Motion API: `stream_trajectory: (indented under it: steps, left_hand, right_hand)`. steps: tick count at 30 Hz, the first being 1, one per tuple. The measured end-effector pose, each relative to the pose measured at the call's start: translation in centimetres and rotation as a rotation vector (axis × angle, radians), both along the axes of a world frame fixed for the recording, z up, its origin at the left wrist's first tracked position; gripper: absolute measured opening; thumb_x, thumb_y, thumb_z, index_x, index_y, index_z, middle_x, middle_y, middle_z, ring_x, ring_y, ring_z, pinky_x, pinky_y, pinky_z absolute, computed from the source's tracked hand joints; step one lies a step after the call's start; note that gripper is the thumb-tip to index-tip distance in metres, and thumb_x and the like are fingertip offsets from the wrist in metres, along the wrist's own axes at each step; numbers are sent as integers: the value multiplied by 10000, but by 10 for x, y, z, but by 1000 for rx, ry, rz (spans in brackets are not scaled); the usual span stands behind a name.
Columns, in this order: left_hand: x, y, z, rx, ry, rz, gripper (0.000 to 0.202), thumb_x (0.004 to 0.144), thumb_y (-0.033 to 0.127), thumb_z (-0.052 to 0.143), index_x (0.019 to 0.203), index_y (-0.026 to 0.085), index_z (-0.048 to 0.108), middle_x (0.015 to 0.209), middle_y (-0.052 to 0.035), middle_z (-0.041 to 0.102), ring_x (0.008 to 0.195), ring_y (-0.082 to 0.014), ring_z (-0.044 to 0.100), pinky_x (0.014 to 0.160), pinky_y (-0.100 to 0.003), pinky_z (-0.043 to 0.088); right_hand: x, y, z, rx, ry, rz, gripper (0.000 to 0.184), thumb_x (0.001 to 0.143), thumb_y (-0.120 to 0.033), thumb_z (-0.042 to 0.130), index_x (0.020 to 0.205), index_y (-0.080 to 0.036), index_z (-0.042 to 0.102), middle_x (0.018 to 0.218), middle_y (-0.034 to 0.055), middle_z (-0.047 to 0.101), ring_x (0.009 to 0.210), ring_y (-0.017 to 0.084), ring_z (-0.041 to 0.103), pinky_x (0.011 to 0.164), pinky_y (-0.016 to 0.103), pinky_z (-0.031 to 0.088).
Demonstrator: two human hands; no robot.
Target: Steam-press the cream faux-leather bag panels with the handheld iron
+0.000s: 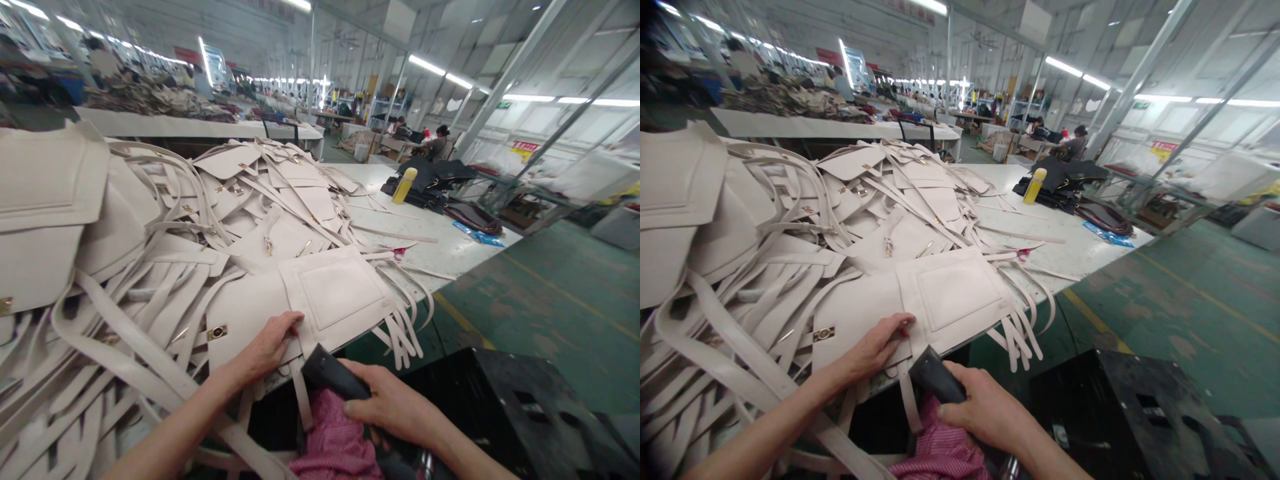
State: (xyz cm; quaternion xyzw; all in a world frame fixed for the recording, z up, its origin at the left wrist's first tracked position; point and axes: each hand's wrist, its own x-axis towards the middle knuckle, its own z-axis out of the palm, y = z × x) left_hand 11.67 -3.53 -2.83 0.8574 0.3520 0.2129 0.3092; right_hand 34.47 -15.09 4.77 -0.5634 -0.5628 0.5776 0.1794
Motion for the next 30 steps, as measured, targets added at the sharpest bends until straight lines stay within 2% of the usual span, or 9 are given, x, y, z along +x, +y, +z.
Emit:
stream_trajectory:
  steps: [5,11,14,18,21,23,26,28,30]
  left_hand:
    - [-2,1,-3,-24,-39,19,562,624,-10,313,1148,183,380,944,-30,548,916,-149,515,873,-345,405]
    - [0,-1,3,-40,-89,75,592,572,-3,305,1130,184,374,950,-31,547,939,-149,519,898,-364,398]
    - [2,0,4,-42,-75,82,571,581,10,317,1121,179,390,968,-38,552,943,-157,524,894,-363,407]
    - [0,6,4,-42,-52,87,486,648,36,341,1111,171,398,994,-53,567,937,-163,541,868,-346,434]
    - [6,11,7,36,10,84,423,699,60,356,1100,173,430,1005,-63,572,929,-173,551,858,-352,444]
    - [20,13,12,140,57,25,425,717,56,351,1111,177,454,1091,-85,548,1017,-188,517,904,-374,414]
    - [58,11,19,262,145,-145,538,709,50,386,1223,207,408,1311,-92,411,1215,-211,356,1007,-425,301]
    - [87,8,20,268,270,-235,631,706,117,470,1306,238,318,1410,-78,281,1294,-245,221,1040,-479,212]
    - [112,6,16,250,419,-260,748,679,214,555,1353,242,232,1454,-78,164,1324,-285,97,1044,-537,117]
  right_hand:
    - [-6,14,-2,-45,60,-20,351,704,-187,501,1048,-209,566,511,-63,507,369,90,465,346,145,340]
    - [10,15,-3,-159,140,36,383,710,-197,507,1091,-213,545,539,-52,511,371,93,489,324,130,338]
    - [1,25,-4,-93,119,24,337,694,-196,526,1027,-206,580,522,-59,495,372,93,477,328,140,341]
    - [-11,28,-12,173,143,-158,385,664,-169,563,1047,-206,580,596,-60,523,421,75,463,396,156,394]
    - [6,12,-24,202,225,-383,531,725,-230,548,1241,-206,421,516,-72,510,373,82,449,359,162,390]
    - [29,-2,-32,178,246,-541,567,765,-308,532,1287,-196,339,489,-75,498,341,89,453,321,162,384]
    - [65,-13,-40,178,246,-710,541,757,-402,553,1220,-177,385,556,-51,530,352,100,494,310,180,414]
    - [83,-9,-43,152,263,-729,497,729,-433,577,1125,-163,445,552,-46,534,355,111,505,303,195,423]
    - [94,2,-45,125,278,-715,453,706,-448,588,1037,-160,476,525,-48,530,344,120,501,292,206,418]
